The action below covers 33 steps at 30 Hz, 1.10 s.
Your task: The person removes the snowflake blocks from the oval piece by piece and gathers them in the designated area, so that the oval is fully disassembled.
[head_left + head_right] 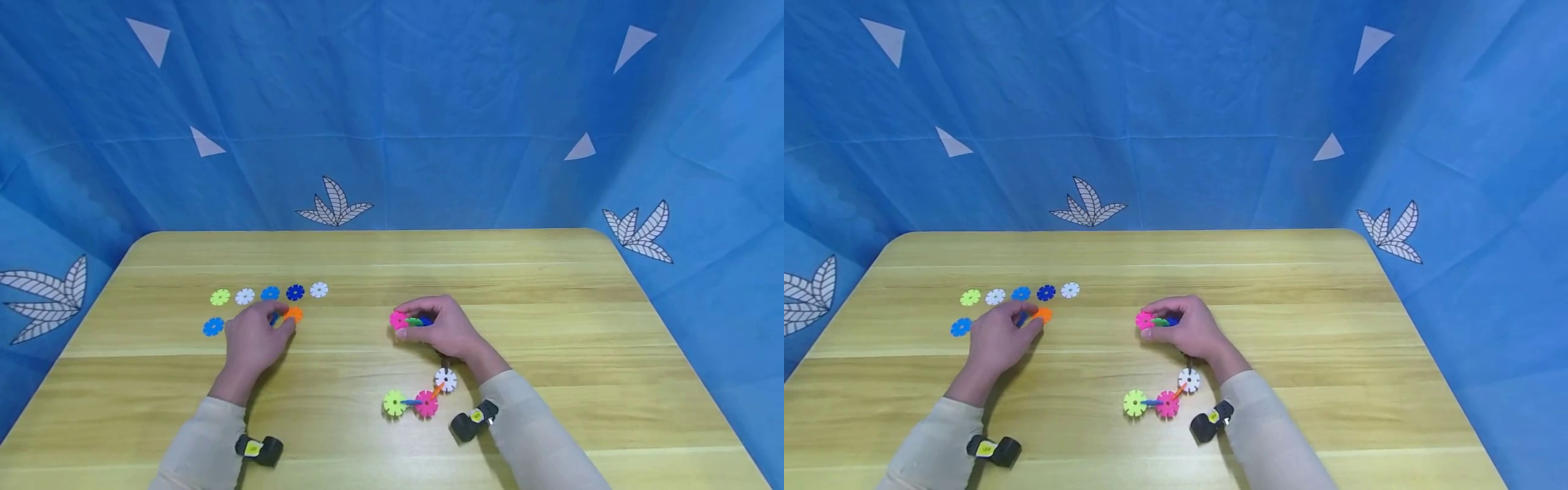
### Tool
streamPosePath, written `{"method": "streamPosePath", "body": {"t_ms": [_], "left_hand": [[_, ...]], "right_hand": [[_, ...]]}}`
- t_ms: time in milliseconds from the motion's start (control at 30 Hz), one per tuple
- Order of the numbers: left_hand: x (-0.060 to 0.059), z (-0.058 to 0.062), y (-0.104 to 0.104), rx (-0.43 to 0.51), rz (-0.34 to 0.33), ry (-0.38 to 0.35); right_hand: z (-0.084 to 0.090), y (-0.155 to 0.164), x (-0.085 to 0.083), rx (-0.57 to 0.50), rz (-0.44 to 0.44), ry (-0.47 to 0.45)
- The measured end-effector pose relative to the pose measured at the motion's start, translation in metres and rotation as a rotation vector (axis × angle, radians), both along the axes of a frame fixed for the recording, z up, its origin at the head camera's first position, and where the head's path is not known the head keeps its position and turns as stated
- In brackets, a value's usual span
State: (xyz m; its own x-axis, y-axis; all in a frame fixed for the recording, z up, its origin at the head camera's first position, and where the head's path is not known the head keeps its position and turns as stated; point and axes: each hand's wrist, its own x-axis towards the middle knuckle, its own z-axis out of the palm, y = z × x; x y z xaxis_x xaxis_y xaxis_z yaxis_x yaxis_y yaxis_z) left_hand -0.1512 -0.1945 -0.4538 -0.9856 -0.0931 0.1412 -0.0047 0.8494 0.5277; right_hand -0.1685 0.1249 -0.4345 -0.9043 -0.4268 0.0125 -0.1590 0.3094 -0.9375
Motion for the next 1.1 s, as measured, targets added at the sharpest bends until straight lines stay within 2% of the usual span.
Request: {"method": "streamPosePath", "body": {"t_ms": [133, 367, 533, 733, 867, 1100], "left_hand": [[0.000, 0.000, 0.000, 0.002, -0.003, -0.020], [-0.001, 0.005, 0.013, 0.022, -0.020, 0.067], [-0.001, 0.010, 0.032, 0.055, -0.073, 0.140], [-0.002, 0.008, 0.057, 0.071, -0.172, 0.240], [-0.001, 0.007, 0.074, 0.083, -0.239, 0.215], [-0.002, 0.009, 0.097, 0.095, -0.381, 0.110]], "right_hand": [[0.000, 0.000, 0.000, -0.007, 0.007, 0.002], [-0.001, 0.003, -0.001, -0.057, 0.041, -0.004], [-0.001, 0.003, -0.001, -0.064, 0.041, -0.021], [-0.004, 0.002, -0.001, -0.106, 0.035, 0.027], [-0.007, 0.003, -0.002, -0.119, 0.051, 0.043], [-0.010, 0.003, -0.003, -0.150, 0.102, 0.082]]}}
